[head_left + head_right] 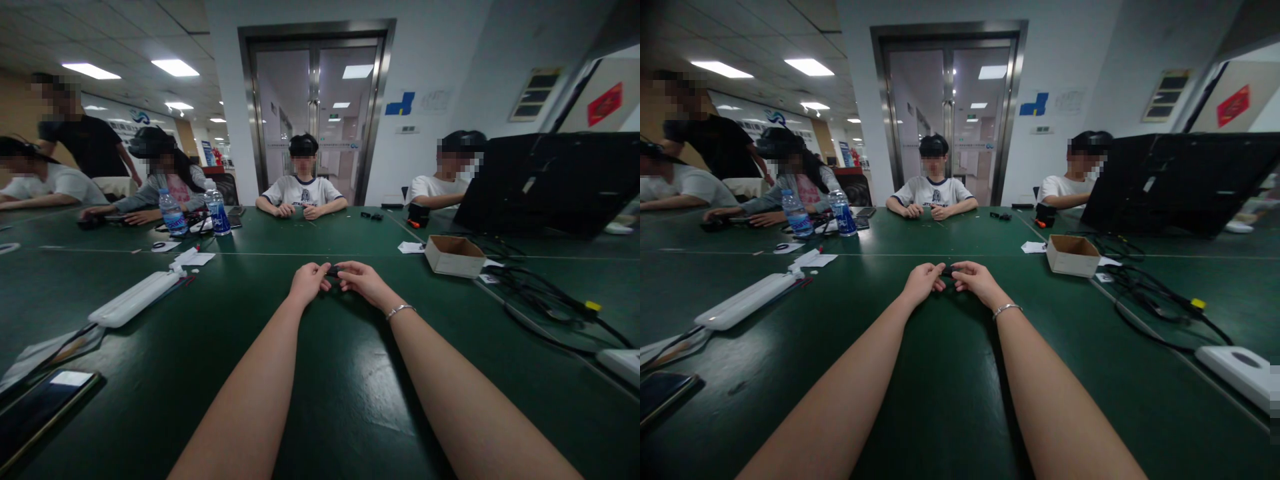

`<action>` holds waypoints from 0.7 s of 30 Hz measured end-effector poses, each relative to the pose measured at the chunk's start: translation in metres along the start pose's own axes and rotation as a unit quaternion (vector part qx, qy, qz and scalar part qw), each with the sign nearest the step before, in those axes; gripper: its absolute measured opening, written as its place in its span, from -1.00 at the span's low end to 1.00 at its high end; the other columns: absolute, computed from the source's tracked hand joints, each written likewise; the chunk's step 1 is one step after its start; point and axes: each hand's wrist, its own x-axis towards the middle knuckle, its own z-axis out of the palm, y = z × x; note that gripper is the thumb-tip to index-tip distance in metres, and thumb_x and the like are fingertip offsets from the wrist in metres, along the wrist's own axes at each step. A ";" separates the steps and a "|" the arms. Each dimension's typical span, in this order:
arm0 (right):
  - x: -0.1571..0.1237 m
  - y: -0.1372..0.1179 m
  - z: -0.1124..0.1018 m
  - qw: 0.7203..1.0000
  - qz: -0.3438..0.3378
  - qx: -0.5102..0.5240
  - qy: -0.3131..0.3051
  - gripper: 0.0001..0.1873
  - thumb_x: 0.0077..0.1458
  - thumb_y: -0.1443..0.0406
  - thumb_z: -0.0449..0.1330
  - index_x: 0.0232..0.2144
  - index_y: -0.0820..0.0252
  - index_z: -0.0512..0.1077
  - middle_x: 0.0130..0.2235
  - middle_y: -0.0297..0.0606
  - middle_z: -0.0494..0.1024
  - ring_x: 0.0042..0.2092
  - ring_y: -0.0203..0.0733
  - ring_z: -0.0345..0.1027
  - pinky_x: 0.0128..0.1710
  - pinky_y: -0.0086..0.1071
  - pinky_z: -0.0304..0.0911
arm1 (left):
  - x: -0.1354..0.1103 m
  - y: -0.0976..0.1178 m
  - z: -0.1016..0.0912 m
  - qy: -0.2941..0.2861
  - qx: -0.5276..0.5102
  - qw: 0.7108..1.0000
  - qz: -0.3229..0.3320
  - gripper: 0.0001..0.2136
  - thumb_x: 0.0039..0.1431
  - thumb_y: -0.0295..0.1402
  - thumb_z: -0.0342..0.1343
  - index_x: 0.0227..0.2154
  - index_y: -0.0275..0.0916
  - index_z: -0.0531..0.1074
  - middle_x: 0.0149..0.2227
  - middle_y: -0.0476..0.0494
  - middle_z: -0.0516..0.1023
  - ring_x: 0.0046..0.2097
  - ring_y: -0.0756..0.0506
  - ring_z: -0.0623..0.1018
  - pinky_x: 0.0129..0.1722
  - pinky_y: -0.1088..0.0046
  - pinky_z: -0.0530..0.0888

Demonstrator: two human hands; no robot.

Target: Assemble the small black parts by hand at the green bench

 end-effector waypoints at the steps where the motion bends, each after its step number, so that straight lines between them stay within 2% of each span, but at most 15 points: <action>1: 0.000 0.000 0.000 1.000 0.000 0.000 -0.003 -0.72 -0.02 0.47 0.32 -0.19 0.30 0.46 -0.44 -0.29 0.51 -0.48 -0.35 0.39 -0.47 -0.53 0.39 | -0.001 0.001 0.000 0.002 0.013 1.000 0.000 -0.64 0.22 -0.04 -0.02 -0.43 -0.28 0.36 -0.55 -0.10 0.53 -0.52 -0.04 0.52 -0.49 0.49 0.36; 4: -0.001 0.000 -0.001 1.000 -0.005 0.003 -0.016 -0.67 -0.06 0.47 0.35 -0.18 0.28 0.46 -0.44 -0.32 0.50 -0.45 -0.36 0.39 -0.45 -0.53 0.38 | -0.006 0.007 -0.003 0.019 0.087 0.996 0.005 -0.55 0.23 0.04 -0.11 -0.46 -0.26 0.38 -0.60 -0.07 0.50 -0.55 -0.04 0.49 -0.47 0.47 0.34; 7: 0.000 0.001 -0.001 1.000 -0.006 -0.001 -0.030 -0.64 -0.09 0.46 0.37 -0.18 0.28 0.46 -0.43 -0.33 0.50 -0.43 -0.36 0.38 -0.44 -0.54 0.37 | -0.013 0.015 -0.006 0.039 0.196 0.980 0.007 -0.46 0.25 0.08 -0.24 -0.51 -0.23 0.41 -0.62 -0.08 0.48 -0.54 -0.08 0.47 -0.44 0.42 0.31; 12: 0.002 0.002 0.001 0.999 0.005 -0.011 -0.033 -0.66 -0.06 0.48 0.35 -0.17 0.30 0.46 -0.42 -0.32 0.50 -0.45 -0.37 0.38 -0.45 -0.56 0.37 | -0.019 0.020 -0.006 0.079 0.304 0.949 0.007 -0.44 0.29 -0.01 -0.35 -0.46 -0.22 0.46 -0.45 -0.23 0.53 -0.36 -0.18 0.51 -0.38 0.36 0.28; 15: 0.003 0.001 0.002 1.000 0.016 -0.010 -0.017 -0.73 0.02 0.48 0.30 -0.18 0.32 0.45 -0.41 -0.27 0.51 -0.48 -0.38 0.38 -0.45 -0.56 0.39 | -0.018 0.016 -0.006 0.081 0.297 0.951 0.024 -0.48 0.29 -0.01 -0.34 -0.41 -0.20 0.45 -0.36 -0.23 0.54 -0.33 -0.18 0.50 -0.38 0.36 0.27; 17: 0.003 0.001 0.002 1.000 0.025 -0.009 -0.001 -0.79 0.07 0.50 0.26 -0.19 0.35 0.45 -0.40 -0.23 0.53 -0.49 -0.38 0.38 -0.46 -0.56 0.39 | -0.016 0.010 -0.007 0.067 0.264 0.962 0.032 -0.54 0.28 -0.01 -0.28 -0.38 -0.18 0.42 -0.41 -0.16 0.53 -0.36 -0.15 0.49 -0.39 0.38 0.27; 21: 0.002 0.000 0.003 0.999 0.033 -0.007 0.018 -0.87 0.11 0.51 0.23 -0.23 0.39 0.44 -0.42 -0.16 0.54 -0.48 -0.37 0.40 -0.46 -0.59 0.39 | -0.006 -0.006 -0.008 0.038 0.135 0.988 0.069 -0.70 0.25 -0.06 -0.10 -0.31 -0.16 0.37 -0.49 -0.02 0.49 -0.41 -0.07 0.47 -0.39 0.44 0.31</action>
